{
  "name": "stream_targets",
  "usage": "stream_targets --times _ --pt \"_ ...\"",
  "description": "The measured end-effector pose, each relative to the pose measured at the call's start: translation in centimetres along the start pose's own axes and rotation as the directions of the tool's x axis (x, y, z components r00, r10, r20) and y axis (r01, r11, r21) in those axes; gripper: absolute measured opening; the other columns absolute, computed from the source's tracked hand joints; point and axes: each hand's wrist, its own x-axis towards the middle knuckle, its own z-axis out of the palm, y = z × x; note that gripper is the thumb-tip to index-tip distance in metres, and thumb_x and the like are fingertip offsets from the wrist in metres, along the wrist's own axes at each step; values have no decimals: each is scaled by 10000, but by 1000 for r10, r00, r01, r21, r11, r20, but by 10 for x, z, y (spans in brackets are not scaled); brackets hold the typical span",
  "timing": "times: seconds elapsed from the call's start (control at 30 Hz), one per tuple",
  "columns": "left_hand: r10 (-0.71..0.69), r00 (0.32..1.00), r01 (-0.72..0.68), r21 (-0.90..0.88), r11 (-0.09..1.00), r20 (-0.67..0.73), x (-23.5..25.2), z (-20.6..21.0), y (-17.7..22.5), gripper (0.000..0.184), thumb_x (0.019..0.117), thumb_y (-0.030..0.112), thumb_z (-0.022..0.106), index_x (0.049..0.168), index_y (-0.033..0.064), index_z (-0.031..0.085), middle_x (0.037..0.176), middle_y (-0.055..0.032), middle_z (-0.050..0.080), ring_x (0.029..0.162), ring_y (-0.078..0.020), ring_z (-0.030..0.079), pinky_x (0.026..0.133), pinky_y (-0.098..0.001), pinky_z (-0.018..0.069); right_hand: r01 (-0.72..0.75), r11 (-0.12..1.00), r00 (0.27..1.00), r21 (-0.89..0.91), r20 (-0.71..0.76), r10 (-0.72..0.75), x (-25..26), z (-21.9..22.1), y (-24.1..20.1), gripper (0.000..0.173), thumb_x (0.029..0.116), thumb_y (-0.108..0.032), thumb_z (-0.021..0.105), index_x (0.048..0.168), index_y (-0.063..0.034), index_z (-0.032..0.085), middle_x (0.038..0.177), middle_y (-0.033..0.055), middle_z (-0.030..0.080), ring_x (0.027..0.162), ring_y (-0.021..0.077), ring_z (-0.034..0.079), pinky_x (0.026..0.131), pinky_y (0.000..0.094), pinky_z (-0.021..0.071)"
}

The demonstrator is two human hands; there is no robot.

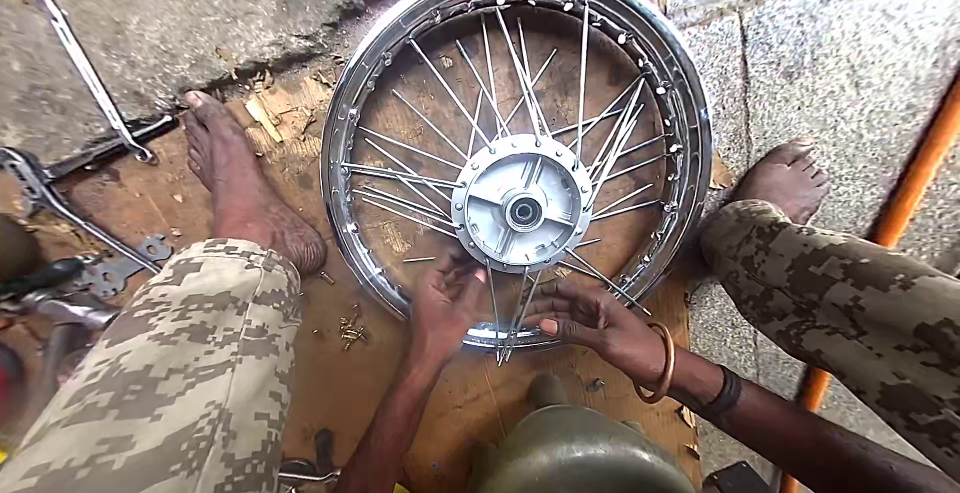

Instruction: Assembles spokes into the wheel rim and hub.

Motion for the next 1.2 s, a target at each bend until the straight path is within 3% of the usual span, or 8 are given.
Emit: stream_targets --times 0.23,0.4,0.53,0.73,0.93,1.0,1.1,1.2 --pt "-175 956 236 -261 936 237 -8 18 -11 243 1043 63 518 1251 9 630 1135 -177 716 943 -274 727 857 -424 612 -5 1000 1000 -25 -10 5 -1 0 1 302 976 -60 653 1275 -27 624 1163 137 728 1047 234 718 944 345 586" --pt "-182 973 230 -535 813 143 -13 31 -10 220 1024 82 551 1172 -27 672 1105 -211 710 953 -259 729 902 -411 602 24 998 1000 -56 -5 -25 -4 -3 1 274 992 -87 646 1261 -40 660 1163 129 733 1030 240 717 926 347 590" --pt "-259 962 264 -568 779 92 -11 33 -4 284 1042 55 525 1322 33 564 1147 -184 694 948 -243 726 871 -400 609 32 999 999 -41 2 -32 -6 -3 1 290 986 -91 645 1271 -40 647 1181 134 723 1042 242 711 929 350 587" --pt "-211 960 280 -619 734 184 -19 44 -14 267 1034 142 529 1235 21 655 1191 -188 684 964 -227 699 892 -374 579 58 995 997 -85 -38 -62 -13 -2 2 362 933 -116 722 1275 -28 640 1189 141 717 1065 249 715 934 348 603" --pt "-177 927 359 -639 681 331 -8 42 -26 218 995 218 554 1058 62 693 1068 -113 697 874 -152 673 818 -298 568 61 991 995 -121 -70 -69 -19 3 -2 366 898 -97 775 1227 -20 634 1167 138 715 1030 250 730 900 355 629" --pt "-155 920 361 -624 693 360 -3 45 -25 269 971 241 524 1062 66 707 1057 -111 709 843 -132 672 789 -272 564 63 987 994 -146 -79 -75 -21 4 -4 362 906 -120 772 1227 -18 639 1168 134 724 1037 243 735 902 351 633" --pt "-123 909 368 -627 687 398 0 50 -29 333 956 219 459 1136 79 702 1203 -126 700 991 -151 679 865 -295 552 61 981 992 -187 -99 -80 -26 5 -6 366 912 -142 767 1237 -21 647 1167 123 731 1028 234 740 898 347 637" --pt "-68 927 285 -573 769 369 1 55 -36 372 990 300 415 1082 82 702 1022 -94 718 835 -128 681 771 -280 573 80 979 985 -187 -134 -106 -27 6 -3 345 908 -137 764 1217 -21 663 1150 131 734 1021 248 742 895 359 641"
